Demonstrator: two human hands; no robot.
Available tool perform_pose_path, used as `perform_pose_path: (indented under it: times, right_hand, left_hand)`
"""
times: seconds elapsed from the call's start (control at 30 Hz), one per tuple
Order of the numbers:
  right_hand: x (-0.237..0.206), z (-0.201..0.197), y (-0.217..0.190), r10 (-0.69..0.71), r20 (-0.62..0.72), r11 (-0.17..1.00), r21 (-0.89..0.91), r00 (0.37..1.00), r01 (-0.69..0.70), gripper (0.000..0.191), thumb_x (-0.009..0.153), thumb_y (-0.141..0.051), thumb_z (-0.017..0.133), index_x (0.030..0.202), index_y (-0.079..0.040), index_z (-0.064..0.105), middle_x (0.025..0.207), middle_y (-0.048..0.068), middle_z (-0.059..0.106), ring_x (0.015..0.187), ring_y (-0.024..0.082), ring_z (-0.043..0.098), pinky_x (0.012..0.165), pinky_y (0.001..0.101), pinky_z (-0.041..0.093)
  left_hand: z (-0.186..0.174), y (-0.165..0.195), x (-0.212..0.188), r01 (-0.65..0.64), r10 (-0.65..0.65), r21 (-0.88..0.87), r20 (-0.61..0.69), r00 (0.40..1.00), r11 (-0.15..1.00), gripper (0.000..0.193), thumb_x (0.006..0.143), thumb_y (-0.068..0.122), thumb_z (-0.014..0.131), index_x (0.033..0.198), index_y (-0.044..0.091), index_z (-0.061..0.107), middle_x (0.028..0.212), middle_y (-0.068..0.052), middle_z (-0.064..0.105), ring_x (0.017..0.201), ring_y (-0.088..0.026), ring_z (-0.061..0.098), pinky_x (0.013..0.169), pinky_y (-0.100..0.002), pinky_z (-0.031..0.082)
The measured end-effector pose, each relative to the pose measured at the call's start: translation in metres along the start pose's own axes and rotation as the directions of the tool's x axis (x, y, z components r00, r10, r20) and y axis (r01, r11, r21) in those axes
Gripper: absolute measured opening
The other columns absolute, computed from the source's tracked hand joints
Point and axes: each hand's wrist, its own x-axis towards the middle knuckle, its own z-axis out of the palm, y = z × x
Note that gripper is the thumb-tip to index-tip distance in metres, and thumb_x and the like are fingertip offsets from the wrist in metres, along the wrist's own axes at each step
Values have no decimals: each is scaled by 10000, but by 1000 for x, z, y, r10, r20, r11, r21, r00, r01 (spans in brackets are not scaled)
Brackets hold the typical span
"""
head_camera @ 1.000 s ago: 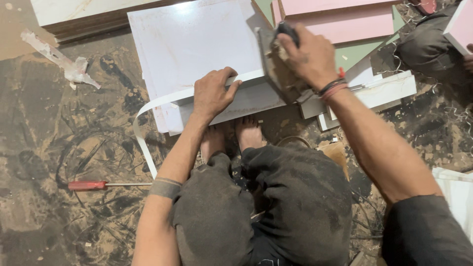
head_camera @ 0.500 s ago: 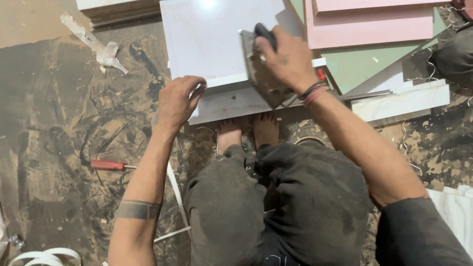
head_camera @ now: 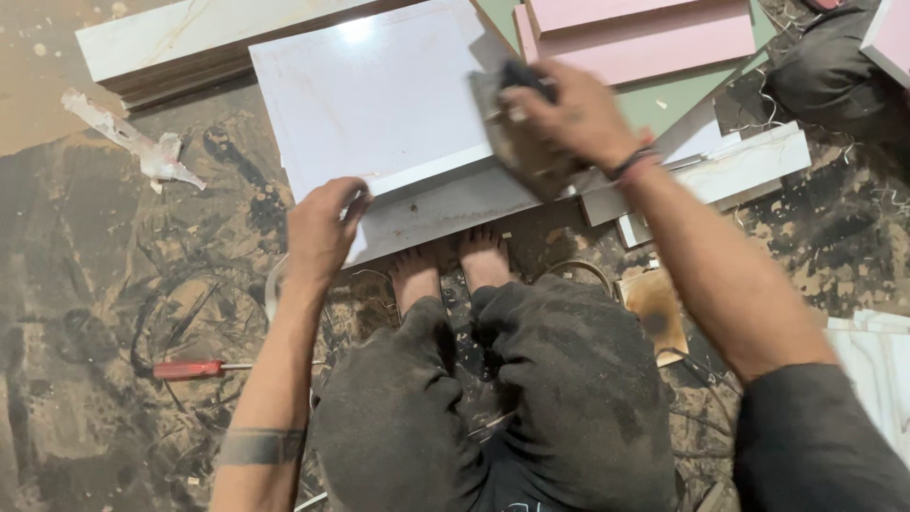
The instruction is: The person sits on the workshop floor and applies white edge banding tape to the edges of laminated boards. They press the tape along a board edge and run a heated hand iron over it to bond the tape, then move to the next board edge, repeating the process on several boards.
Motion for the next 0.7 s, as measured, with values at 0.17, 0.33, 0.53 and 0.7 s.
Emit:
perform_pose_path:
  times: [0.17, 0.33, 0.53, 0.7]
  right_hand:
    - [-1, -55, 45, -105, -131, 986, -141, 986, 86, 436, 1054, -446, 663, 1248, -56, 668, 898, 129, 691, 761, 222, 674, 658, 372, 532]
    - [1, -45, 46, -85, -162, 972, -229, 983, 46, 453, 1092, -468, 644, 1122, -16, 640, 850, 204, 675, 779, 322, 668, 728, 450, 503]
    - [3, 19, -5, -319, -102, 933, -211, 942, 293, 479, 1063, -481, 644, 1129, -6, 632, 932, 261, 701, 873, 439, 692, 742, 498, 524]
    - [-4, 83, -68, -302, -22, 944, -147, 953, 296, 463, 1031, -473, 600, 1089, -14, 599, 835, 250, 695, 798, 446, 689, 708, 519, 513]
  left_hand:
    - [3, 3, 4, -6, 6, 20, -7, 1000, 1000, 108, 958, 156, 743, 1048, 99, 727, 1041, -92, 753, 946, -314, 710, 792, -407, 545]
    - [0, 0, 2, 39, -39, -23, -12, 999, 999, 135, 939, 177, 751, 1052, 106, 730, 1033, -91, 755, 936, -308, 721, 780, -402, 552]
    - [0, -3, 2, 97, -97, -95, 2, 995, 991, 155, 917, 193, 767, 1050, 121, 734, 1005, -88, 758, 931, -292, 742, 769, -389, 564]
    - [-1, -16, -1, 122, -120, -117, 31, 992, 986, 190, 912, 196, 785, 1070, 108, 729, 1004, -103, 765, 941, -321, 732, 782, -399, 556]
